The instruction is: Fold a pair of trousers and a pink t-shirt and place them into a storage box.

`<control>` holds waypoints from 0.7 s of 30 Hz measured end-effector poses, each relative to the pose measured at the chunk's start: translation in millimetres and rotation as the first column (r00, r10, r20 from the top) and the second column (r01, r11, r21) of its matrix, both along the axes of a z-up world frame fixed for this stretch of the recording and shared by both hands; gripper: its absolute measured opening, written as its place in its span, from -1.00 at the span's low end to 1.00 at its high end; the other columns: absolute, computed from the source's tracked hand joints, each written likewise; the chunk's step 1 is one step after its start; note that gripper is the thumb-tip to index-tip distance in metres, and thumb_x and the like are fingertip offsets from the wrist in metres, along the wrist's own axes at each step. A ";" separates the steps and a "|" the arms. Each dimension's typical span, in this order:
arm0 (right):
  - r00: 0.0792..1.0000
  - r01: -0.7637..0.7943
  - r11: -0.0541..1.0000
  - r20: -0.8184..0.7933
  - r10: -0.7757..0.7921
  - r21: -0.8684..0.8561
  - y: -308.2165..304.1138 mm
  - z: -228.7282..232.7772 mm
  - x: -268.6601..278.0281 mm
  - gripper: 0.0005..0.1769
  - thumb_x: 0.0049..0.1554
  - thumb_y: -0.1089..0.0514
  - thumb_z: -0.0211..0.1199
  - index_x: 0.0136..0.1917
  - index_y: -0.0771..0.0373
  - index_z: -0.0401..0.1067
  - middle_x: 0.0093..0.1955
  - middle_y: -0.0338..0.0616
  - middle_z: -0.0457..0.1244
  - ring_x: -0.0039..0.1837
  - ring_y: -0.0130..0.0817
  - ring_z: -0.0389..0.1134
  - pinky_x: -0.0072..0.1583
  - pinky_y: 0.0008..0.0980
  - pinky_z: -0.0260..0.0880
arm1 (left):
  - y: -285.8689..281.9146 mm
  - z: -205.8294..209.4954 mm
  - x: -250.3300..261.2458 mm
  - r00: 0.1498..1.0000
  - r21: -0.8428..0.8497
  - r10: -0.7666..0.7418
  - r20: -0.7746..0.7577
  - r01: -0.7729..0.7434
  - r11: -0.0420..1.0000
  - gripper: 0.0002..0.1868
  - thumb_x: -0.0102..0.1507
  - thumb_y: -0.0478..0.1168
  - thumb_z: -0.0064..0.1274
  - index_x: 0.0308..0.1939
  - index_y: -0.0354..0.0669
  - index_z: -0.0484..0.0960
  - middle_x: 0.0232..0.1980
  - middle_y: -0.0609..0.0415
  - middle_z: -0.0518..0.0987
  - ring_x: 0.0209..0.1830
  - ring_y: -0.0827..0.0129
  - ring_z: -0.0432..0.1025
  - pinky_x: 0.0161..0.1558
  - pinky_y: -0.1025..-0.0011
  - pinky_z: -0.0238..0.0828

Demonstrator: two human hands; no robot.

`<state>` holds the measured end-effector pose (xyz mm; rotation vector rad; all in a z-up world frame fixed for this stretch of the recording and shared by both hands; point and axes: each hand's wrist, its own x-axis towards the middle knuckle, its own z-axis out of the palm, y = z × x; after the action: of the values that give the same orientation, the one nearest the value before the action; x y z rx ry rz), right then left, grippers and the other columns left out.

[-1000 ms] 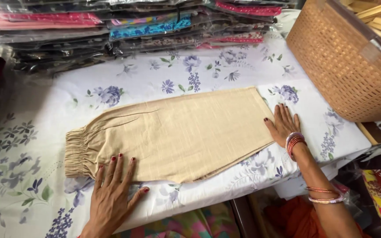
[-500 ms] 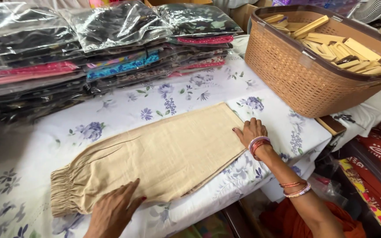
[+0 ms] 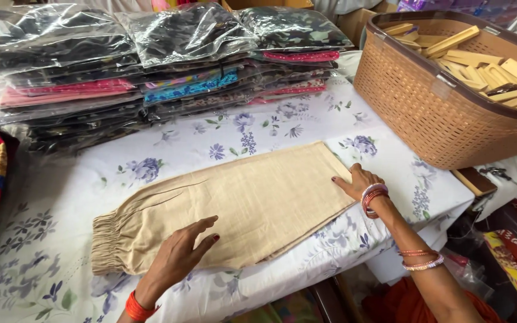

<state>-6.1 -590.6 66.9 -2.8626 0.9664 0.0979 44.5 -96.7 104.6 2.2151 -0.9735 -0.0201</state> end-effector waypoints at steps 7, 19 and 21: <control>0.993 -0.088 0.975 0.096 0.069 0.203 -56.1 -38.7 22.9 0.12 -0.08 -0.53 0.36 0.44 0.33 0.30 0.28 0.23 0.33 0.32 0.09 0.36 0.34 -0.10 0.34 | -11.7 -18.1 28.9 0.952 -0.070 -0.055 -0.301 0.036 0.997 -0.51 0.29 -0.03 0.06 0.29 -0.03 0.52 0.19 -0.04 0.66 0.14 0.18 0.58 0.06 0.27 0.56; 0.841 -0.398 0.413 0.505 -0.192 0.819 -11.8 15.6 34.8 -0.51 0.13 0.14 0.34 0.28 0.36 0.39 0.07 -0.11 0.40 0.02 -0.50 0.41 0.01 -0.47 0.47 | -52.9 -31.5 74.8 0.662 -0.403 -0.323 -0.676 0.035 0.915 -0.38 0.35 -0.03 -0.08 0.47 -0.15 0.27 0.37 -0.13 0.50 0.33 0.14 0.46 0.27 0.20 0.50; 0.834 -0.404 0.326 0.490 -0.254 0.855 -0.8 25.5 38.1 -0.47 0.14 0.11 0.34 0.31 0.35 0.35 0.05 -0.13 0.39 -0.01 -0.47 0.42 -0.03 -0.42 0.48 | -62.2 -37.4 79.5 0.543 -0.537 -0.396 -0.741 -0.125 0.834 -0.30 0.37 0.03 -0.09 0.50 -0.27 0.19 0.44 -0.28 0.40 0.39 0.02 0.40 0.31 0.13 0.45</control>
<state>31.9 -591.5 92.4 -1.5974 0.3624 -0.1261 124.0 -159.0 67.2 1.2934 -0.4867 -0.7430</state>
